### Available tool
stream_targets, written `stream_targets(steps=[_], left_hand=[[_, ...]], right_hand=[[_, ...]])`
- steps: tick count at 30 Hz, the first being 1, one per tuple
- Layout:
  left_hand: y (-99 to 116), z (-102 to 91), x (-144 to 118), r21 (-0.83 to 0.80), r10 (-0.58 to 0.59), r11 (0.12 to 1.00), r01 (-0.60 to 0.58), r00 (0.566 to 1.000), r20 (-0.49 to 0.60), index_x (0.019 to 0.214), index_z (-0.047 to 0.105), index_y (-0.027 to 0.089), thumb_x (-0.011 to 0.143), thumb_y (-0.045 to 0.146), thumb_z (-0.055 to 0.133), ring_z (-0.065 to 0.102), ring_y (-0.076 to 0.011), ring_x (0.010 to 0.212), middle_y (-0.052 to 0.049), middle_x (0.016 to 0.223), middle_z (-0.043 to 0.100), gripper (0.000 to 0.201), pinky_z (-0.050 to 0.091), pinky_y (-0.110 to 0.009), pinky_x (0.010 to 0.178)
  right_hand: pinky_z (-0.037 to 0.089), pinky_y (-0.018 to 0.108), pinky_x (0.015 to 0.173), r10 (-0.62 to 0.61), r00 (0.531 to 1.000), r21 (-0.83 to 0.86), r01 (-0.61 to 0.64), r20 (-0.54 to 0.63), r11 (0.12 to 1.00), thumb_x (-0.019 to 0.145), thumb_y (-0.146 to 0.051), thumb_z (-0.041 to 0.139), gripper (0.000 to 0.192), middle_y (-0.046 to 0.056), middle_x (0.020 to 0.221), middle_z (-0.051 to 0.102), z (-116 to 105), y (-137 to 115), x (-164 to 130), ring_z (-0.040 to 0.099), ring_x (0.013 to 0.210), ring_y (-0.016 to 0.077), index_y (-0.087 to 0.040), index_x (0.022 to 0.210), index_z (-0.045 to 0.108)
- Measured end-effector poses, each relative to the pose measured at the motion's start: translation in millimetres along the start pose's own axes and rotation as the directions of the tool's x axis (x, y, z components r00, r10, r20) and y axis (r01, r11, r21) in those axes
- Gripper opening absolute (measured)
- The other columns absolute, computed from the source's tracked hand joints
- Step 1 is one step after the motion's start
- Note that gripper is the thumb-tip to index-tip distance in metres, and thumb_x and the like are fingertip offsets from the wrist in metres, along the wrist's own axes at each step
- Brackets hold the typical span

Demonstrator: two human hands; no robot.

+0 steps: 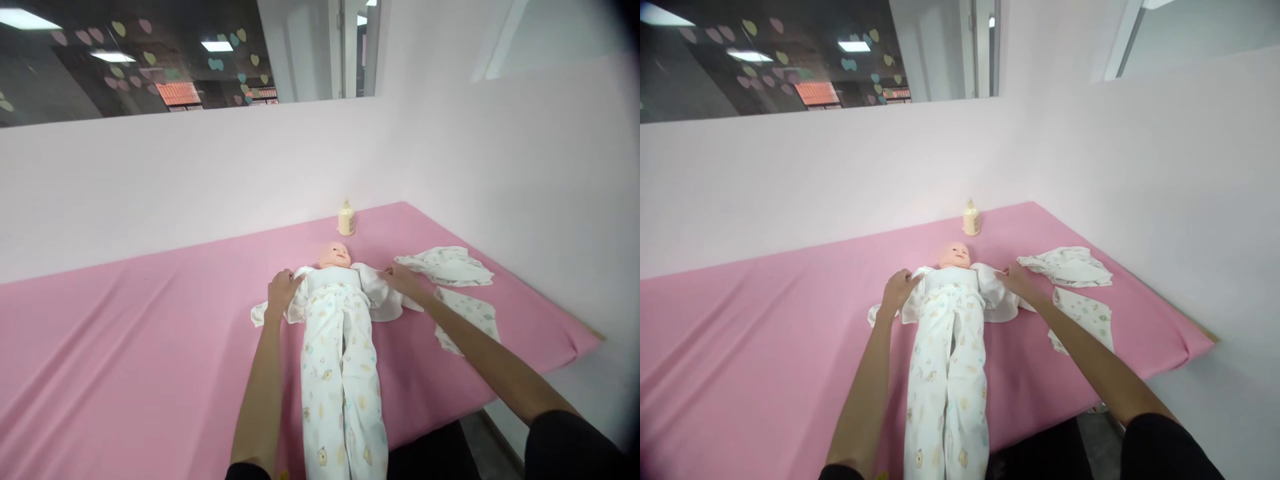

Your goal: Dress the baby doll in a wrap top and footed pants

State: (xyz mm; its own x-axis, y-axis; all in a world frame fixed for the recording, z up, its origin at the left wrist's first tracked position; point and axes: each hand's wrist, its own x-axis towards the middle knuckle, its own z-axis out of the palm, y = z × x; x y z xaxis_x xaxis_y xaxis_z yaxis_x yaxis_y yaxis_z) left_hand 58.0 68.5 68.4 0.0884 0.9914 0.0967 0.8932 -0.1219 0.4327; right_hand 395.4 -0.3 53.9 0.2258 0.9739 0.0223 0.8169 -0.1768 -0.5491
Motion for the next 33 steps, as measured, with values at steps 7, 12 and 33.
stream_targets(steps=[7,12,33], left_hand=[[-10.0,2.6,5.2,0.076,-0.184,0.978,0.192,0.978,-0.100,0.076,0.041,0.023,0.094,0.041,0.038,0.061,-0.0275,0.092,-0.007,0.086,0.064,0.026,0.037,-0.034,0.075],[-25.6,-4.1,-3.1,0.068,-0.267,0.961,0.269,0.963,-0.039,0.080,0.049,0.023,0.090,0.053,0.043,0.062,-0.0277,0.094,-0.008,0.093,0.067,0.032,0.038,-0.032,0.071],[-47.1,14.1,-52.3,0.291,-0.261,0.906,0.308,0.946,-0.191,0.098,0.054,0.022,0.099,0.057,0.025,0.064,-0.0237,0.090,-0.009,0.099,0.070,0.046,0.033,-0.029,0.066]], right_hand=[[0.042,0.033,0.079,-0.014,0.999,-0.086,0.011,-0.036,0.996,0.087,-0.016,0.043,0.023,0.012,0.102,0.065,-14.2,5.7,-1.6,0.059,0.094,0.0250,-0.016,0.104,0.058],[0.034,0.043,0.099,-0.316,0.937,-0.239,0.275,-0.153,0.931,0.093,-0.015,0.036,0.028,0.019,0.119,0.057,-9.6,-53.2,-14.5,0.048,0.115,0.0307,-0.011,0.108,0.059],[0.036,0.050,0.102,-0.583,0.659,-0.120,0.705,0.475,0.699,0.072,-0.015,0.071,0.050,0.019,0.128,0.058,88.1,-193.9,19.3,0.051,0.122,0.0356,-0.015,0.121,0.059]])
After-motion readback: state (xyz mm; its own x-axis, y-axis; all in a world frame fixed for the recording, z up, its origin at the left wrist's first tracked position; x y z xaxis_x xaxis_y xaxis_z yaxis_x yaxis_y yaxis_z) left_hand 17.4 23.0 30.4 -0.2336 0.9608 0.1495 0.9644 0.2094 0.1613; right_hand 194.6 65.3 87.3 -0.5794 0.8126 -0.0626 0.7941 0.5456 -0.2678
